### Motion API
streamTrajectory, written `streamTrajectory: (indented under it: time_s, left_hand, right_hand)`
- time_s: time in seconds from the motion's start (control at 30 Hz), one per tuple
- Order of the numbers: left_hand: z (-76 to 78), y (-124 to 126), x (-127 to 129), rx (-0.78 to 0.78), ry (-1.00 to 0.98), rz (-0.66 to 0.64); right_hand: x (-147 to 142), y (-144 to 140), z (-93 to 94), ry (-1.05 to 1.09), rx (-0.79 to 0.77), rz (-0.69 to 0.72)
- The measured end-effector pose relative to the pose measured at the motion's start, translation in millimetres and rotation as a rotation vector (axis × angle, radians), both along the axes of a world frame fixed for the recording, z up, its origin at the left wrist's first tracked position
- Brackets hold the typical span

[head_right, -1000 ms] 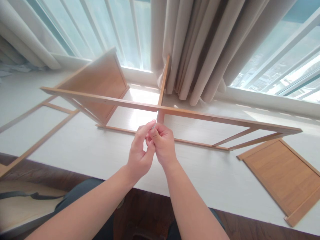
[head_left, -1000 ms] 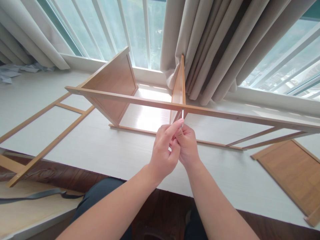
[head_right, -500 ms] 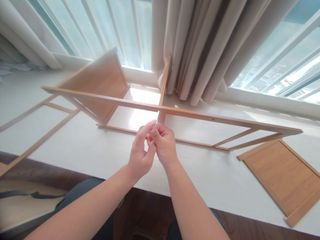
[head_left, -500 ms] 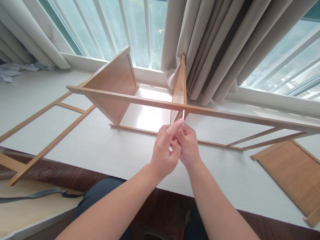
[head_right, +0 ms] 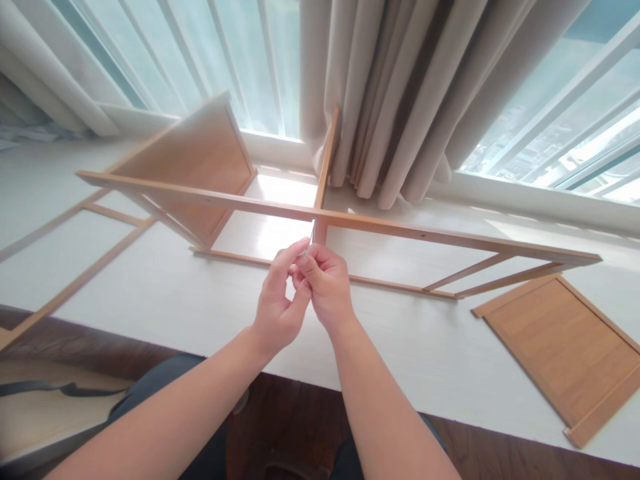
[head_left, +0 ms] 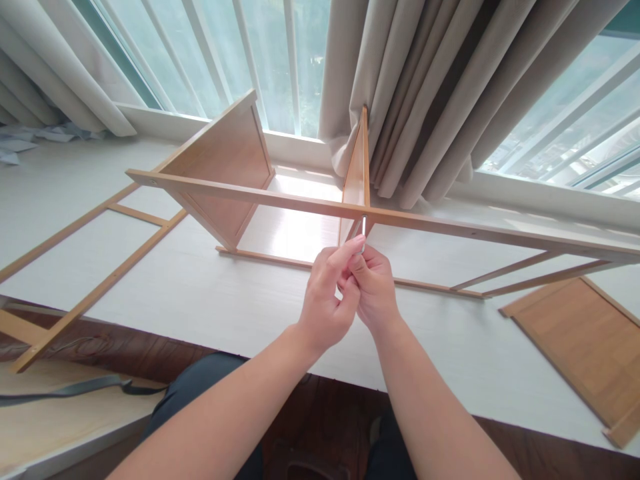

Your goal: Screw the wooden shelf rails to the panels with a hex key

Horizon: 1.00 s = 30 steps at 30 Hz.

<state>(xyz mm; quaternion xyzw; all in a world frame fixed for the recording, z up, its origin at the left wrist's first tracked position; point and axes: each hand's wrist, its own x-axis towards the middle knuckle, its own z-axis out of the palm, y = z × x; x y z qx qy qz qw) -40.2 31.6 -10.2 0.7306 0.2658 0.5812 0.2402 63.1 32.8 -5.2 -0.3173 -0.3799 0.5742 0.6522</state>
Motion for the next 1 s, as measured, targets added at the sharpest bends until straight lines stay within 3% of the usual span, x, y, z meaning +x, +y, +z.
streamTrajectory:
  time_s: [0.7,1.0]
  left_hand:
    - [12.1,3.9,-4.4,0.026,0.04,-0.013]
    - [6.1,3.9,-4.5,0.019,0.052,-0.005]
  right_hand:
    - [-7.7,-1.5,6.4,-0.039,-0.023,-0.081]
    - [-3.1,-0.1,4.4,-0.092,-0.036,-0.071]
